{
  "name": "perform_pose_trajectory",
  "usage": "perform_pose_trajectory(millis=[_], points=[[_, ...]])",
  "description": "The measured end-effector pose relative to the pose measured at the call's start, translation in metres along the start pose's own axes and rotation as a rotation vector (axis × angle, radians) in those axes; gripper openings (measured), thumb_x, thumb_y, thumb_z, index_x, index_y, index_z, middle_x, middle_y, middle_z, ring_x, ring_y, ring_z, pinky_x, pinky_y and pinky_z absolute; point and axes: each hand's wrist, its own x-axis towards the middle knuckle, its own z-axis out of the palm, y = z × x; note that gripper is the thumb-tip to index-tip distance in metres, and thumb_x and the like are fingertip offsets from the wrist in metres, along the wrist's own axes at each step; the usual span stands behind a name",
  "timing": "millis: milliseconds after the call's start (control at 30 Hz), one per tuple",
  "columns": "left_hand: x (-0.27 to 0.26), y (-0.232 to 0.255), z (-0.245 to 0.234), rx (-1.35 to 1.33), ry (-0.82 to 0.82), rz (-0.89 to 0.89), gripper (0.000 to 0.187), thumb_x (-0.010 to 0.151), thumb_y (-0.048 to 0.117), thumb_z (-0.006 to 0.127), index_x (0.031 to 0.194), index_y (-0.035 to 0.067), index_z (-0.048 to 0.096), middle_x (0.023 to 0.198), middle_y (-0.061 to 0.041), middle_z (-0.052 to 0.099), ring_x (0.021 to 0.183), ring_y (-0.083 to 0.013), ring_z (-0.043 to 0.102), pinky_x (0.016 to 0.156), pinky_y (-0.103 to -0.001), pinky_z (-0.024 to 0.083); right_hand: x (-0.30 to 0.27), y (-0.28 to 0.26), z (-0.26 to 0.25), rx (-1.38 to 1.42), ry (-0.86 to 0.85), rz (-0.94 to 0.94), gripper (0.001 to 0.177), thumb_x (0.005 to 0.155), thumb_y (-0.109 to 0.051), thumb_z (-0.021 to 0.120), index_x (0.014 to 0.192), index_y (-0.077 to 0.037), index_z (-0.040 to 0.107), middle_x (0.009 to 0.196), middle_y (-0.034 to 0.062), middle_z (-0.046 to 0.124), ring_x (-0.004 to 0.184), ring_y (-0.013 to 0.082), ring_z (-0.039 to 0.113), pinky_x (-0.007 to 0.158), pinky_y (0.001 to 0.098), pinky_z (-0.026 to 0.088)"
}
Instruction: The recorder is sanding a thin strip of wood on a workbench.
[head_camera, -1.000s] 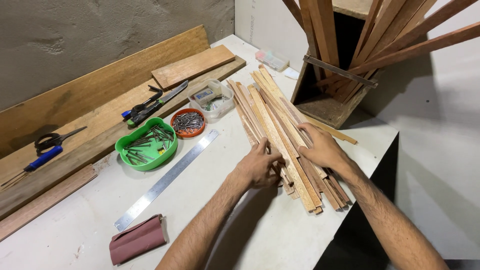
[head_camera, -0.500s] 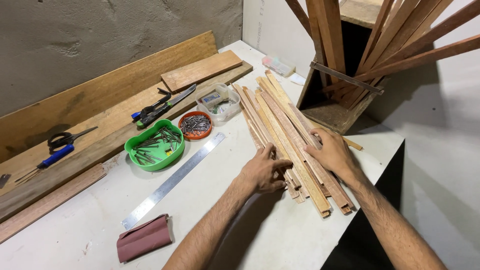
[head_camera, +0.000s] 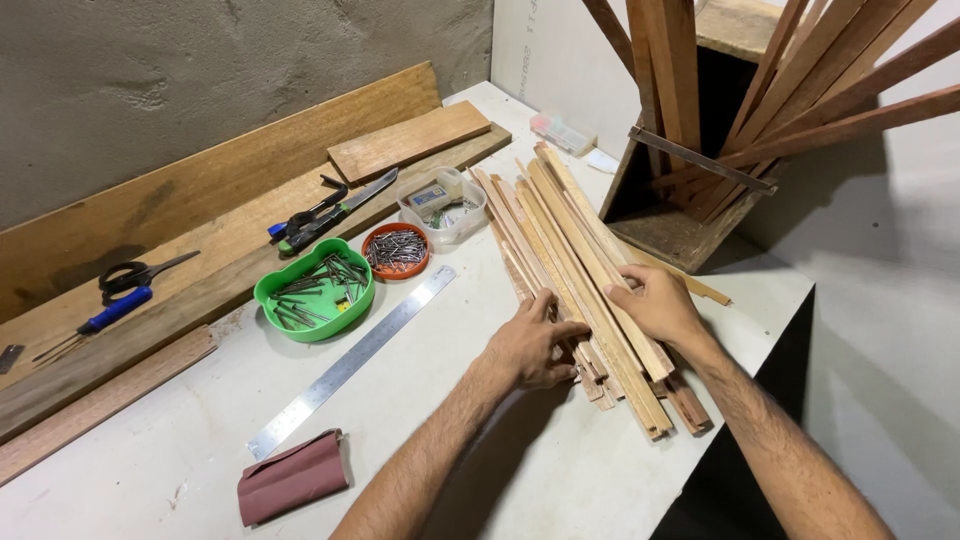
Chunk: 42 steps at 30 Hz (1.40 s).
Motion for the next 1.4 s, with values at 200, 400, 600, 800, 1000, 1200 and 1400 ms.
perform_pose_trajectory(millis=[200,400,600,800,1000,1200,1400], points=[[-0.002,0.000,0.001,-0.021,0.039,0.008,0.078,0.083,0.048,0.082,0.151,0.040,0.045,0.154,-0.020,0.026,0.141,-0.0389,0.037,0.112,-0.054,0.045,-0.001,-0.001,0.001,0.099,-0.015,-0.053,0.048,0.094,-0.029,0.071,0.132,0.000,0.068,0.088,0.0149,0.079,0.071,0.0166,0.074,0.064,0.0335,0.060],[0.000,-0.002,0.004,-0.047,0.059,0.021,0.081,0.081,0.048,0.084,0.150,0.039,0.044,0.148,-0.019,0.029,0.137,-0.0385,0.040,0.112,-0.052,0.046,0.005,0.011,0.007,0.078,0.037,-0.104,0.053,0.089,-0.027,0.074,0.135,-0.001,0.064,0.092,0.0118,0.078,0.072,0.0174,0.074,0.064,0.0334,0.061],[-0.004,0.000,0.000,-0.098,0.055,0.009,0.084,0.079,0.045,0.085,0.151,0.041,0.042,0.147,-0.017,0.032,0.135,-0.0363,0.043,0.110,-0.053,0.048,-0.010,-0.010,0.009,-0.077,-0.004,-0.189,0.051,0.088,-0.026,0.077,0.136,-0.014,0.068,0.098,0.0060,0.074,0.063,0.0105,0.062,0.058,0.0303,0.058],[-0.001,-0.002,0.007,-0.084,0.087,0.024,0.085,0.080,0.045,0.086,0.151,0.041,0.040,0.148,-0.017,0.032,0.135,-0.0378,0.042,0.109,-0.054,0.048,-0.013,-0.015,0.010,-0.072,0.059,-0.136,0.035,0.095,-0.016,0.068,0.130,-0.013,0.069,0.101,0.0037,0.075,0.057,0.0161,0.057,0.052,0.0337,0.052],[-0.007,0.004,-0.005,-0.132,0.058,-0.005,0.097,0.079,0.046,0.085,0.157,0.046,0.028,0.148,-0.019,0.033,0.134,-0.0377,0.045,0.106,-0.053,0.052,-0.010,-0.003,0.008,-0.017,0.363,-0.298,0.025,0.096,-0.008,0.068,0.121,-0.005,0.073,0.107,0.0104,0.074,0.071,0.0190,0.070,0.064,0.0328,0.060],[-0.005,0.006,-0.008,-0.078,0.052,0.002,0.109,0.078,0.045,0.087,0.159,0.052,0.014,0.145,-0.020,0.034,0.130,-0.0369,0.046,0.106,-0.052,0.052,0.012,0.039,0.018,-0.072,0.143,-0.341,0.027,0.095,-0.013,0.069,0.121,-0.006,0.073,0.112,0.0111,0.077,0.097,0.0192,0.076,0.091,0.0390,0.064],[0.010,0.009,-0.001,-0.006,0.026,-0.017,0.113,0.077,0.034,0.090,0.159,0.060,0.016,0.145,-0.025,0.032,0.123,-0.0416,0.047,0.099,-0.053,0.056,-0.020,-0.011,-0.004,-0.418,0.017,-0.044,0.054,0.092,-0.031,0.074,0.138,-0.008,0.059,0.139,0.0199,0.058,0.128,0.0286,0.060,0.107,0.0479,0.051]])
